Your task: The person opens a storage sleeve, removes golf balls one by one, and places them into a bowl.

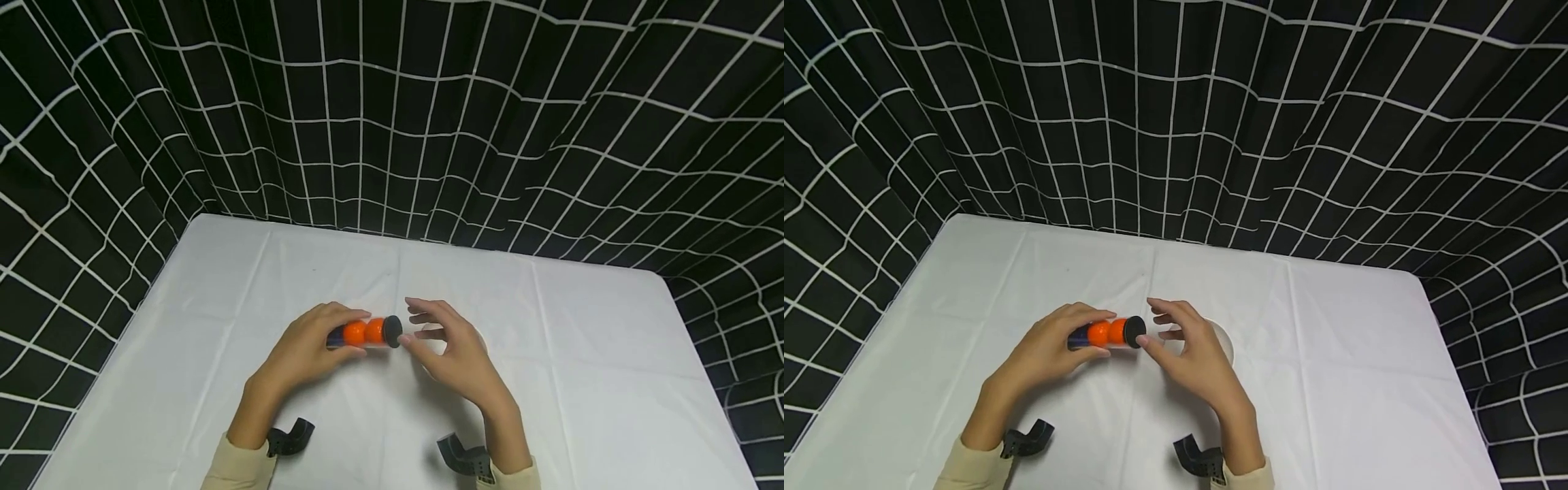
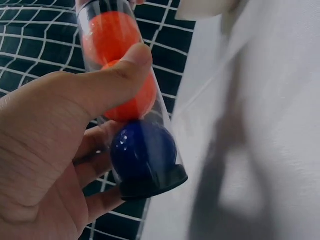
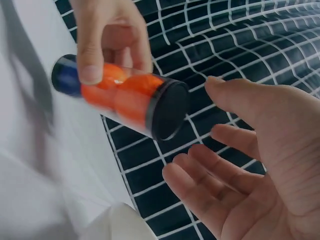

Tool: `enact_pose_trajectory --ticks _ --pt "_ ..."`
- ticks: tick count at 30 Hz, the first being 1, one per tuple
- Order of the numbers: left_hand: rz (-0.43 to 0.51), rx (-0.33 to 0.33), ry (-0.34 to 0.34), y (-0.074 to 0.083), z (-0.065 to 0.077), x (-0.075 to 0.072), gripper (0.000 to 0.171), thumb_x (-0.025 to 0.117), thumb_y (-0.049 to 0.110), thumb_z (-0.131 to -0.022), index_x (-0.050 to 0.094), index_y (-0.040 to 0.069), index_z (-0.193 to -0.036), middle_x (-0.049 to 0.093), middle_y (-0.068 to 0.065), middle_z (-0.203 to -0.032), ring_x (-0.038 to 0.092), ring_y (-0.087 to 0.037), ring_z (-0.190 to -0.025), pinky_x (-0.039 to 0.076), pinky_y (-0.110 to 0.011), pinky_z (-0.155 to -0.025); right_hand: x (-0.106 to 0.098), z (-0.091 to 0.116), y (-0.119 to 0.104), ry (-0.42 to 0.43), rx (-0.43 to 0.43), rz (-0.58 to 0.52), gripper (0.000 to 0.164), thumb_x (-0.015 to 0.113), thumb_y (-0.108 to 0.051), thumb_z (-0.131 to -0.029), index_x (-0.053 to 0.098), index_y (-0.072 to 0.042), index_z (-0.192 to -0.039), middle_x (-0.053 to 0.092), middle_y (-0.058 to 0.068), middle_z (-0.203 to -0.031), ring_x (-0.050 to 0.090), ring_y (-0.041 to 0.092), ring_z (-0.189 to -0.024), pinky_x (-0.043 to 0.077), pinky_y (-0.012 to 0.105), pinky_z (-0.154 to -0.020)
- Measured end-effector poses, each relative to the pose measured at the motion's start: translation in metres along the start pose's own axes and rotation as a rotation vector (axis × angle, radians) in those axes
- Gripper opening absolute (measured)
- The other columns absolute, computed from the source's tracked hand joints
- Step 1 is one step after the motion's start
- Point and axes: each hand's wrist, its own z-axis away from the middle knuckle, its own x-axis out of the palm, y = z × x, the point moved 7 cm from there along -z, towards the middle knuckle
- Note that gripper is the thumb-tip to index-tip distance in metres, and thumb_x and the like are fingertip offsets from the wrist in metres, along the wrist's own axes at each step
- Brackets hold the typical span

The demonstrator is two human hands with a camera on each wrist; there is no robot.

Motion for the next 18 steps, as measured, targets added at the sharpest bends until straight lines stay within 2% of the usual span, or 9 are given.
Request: enact_pose_trajectory --ticks 3,8,14,18 --pt "-0.052 0.014 0.012 0.005 0.003 -0.005 0.055 0.088 0.041 -0.086 0.071 0.031 -0.137 0.072 0.006 -0.128 0.066 -0.019 -0.121 0.054 -0.047 -0.107 0.007 0.001 -0.001 -0.012 -0.009 -0.016 0.044 0.083 -0.017 -0.092 0.069 -0.011 -0.134 0.071 0.007 -0.128 0.072 0.030 -0.117 0.065 0.033 -0.093" --pt "-0.116 0.029 0.032 0.014 0.006 -0.013 0.055 0.088 0.042 -0.086 0.072 0.031 -0.137 0.072 0.005 -0.125 0.066 -0.020 -0.117 0.053 -0.045 -0.103 0.012 -0.001 -0.007 -0.034 -0.036 -0.025 0.034 0.086 -0.014 -0.090 0.072 -0.011 -0.121 0.069 0.004 -0.124 0.070 0.023 -0.116 0.065 0.034 -0.095" --pt "-0.146 0.053 0.050 0.023 0.009 -0.020 0.054 0.089 0.040 -0.085 0.073 0.031 -0.136 0.072 0.006 -0.123 0.065 -0.020 -0.118 0.052 -0.045 -0.103 0.016 -0.001 -0.007 -0.041 -0.027 -0.022 0.037 0.085 -0.012 -0.090 0.070 -0.010 -0.124 0.072 0.005 -0.124 0.072 0.021 -0.115 0.064 0.038 -0.097" --pt "-0.152 0.058 0.056 0.025 0.009 -0.022 0.054 0.090 0.038 -0.084 0.073 0.031 -0.135 0.072 0.006 -0.123 0.065 -0.021 -0.119 0.052 -0.047 -0.105 0.018 0.000 -0.005 -0.045 -0.009 -0.051 0.040 0.085 -0.012 -0.089 0.070 -0.009 -0.127 0.072 0.007 -0.126 0.073 0.023 -0.116 0.064 0.032 -0.095"
